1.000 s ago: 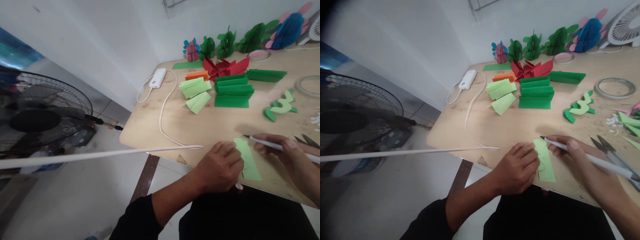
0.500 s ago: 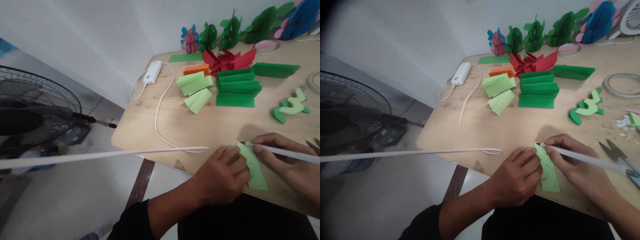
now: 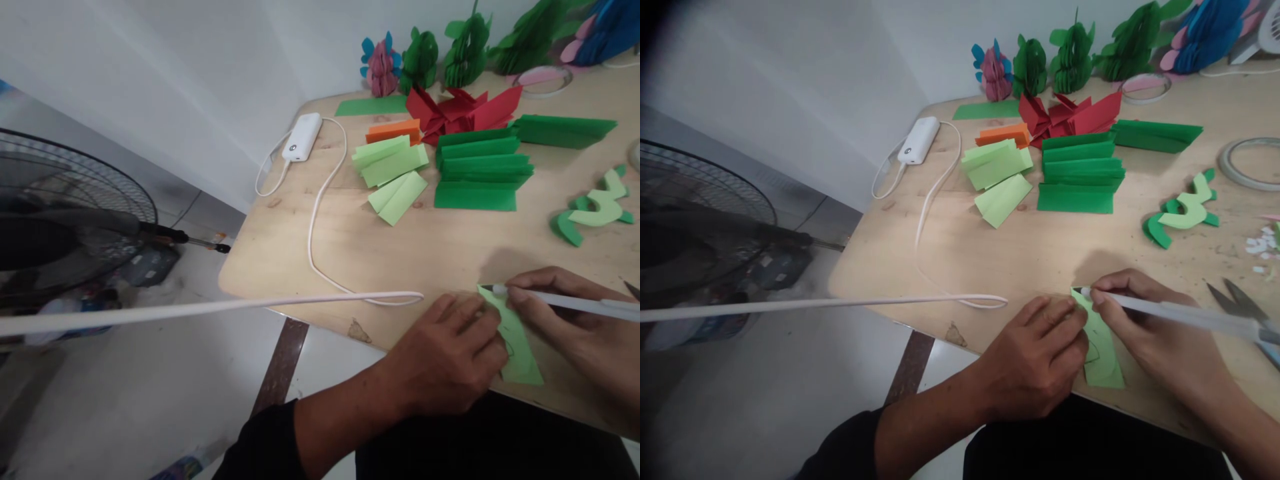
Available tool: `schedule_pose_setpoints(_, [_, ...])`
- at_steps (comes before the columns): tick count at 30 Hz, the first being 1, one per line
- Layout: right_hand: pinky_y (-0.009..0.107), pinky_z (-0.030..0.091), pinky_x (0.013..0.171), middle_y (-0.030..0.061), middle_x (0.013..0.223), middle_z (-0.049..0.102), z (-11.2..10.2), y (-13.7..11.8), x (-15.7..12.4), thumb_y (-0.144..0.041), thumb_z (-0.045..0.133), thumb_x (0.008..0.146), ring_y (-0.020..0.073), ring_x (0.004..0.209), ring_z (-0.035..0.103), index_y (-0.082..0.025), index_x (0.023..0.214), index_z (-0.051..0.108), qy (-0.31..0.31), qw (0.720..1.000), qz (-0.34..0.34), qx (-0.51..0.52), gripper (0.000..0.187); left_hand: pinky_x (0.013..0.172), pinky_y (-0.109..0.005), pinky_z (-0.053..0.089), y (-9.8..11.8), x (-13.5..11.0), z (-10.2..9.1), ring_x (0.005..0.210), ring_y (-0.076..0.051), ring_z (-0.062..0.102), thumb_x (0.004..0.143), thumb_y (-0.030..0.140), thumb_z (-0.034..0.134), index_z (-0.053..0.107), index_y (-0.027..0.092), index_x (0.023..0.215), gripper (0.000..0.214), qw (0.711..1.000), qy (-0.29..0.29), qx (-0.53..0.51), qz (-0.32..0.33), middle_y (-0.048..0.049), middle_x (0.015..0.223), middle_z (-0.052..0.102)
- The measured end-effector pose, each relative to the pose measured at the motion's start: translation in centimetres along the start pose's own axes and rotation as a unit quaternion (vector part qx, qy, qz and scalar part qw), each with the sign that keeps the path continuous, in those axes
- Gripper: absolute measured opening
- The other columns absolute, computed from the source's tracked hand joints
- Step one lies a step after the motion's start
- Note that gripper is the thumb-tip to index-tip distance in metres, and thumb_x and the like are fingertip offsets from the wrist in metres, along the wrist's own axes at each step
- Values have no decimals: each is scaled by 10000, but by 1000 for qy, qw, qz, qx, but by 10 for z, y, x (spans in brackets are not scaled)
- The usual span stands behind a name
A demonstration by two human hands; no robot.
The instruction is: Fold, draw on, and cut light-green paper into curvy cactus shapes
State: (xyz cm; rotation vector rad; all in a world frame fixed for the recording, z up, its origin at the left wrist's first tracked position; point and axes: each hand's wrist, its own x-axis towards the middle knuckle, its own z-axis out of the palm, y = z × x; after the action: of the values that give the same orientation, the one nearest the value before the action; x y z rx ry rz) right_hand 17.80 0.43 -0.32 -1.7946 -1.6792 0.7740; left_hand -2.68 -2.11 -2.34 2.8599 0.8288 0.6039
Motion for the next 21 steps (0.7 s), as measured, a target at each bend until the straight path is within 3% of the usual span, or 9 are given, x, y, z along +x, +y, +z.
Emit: schedule_pose_setpoints(21, [321,547,576,39,778,761,3,-4,3,-704,611,763,230,684,716,-263,792,707,-12,1000,-18,-2,453,1101,-456,420,2,-2,0,1346,-306,510,1003,231,436,646,95,1163,296,1000,-22,14,-1,-173,1338,618])
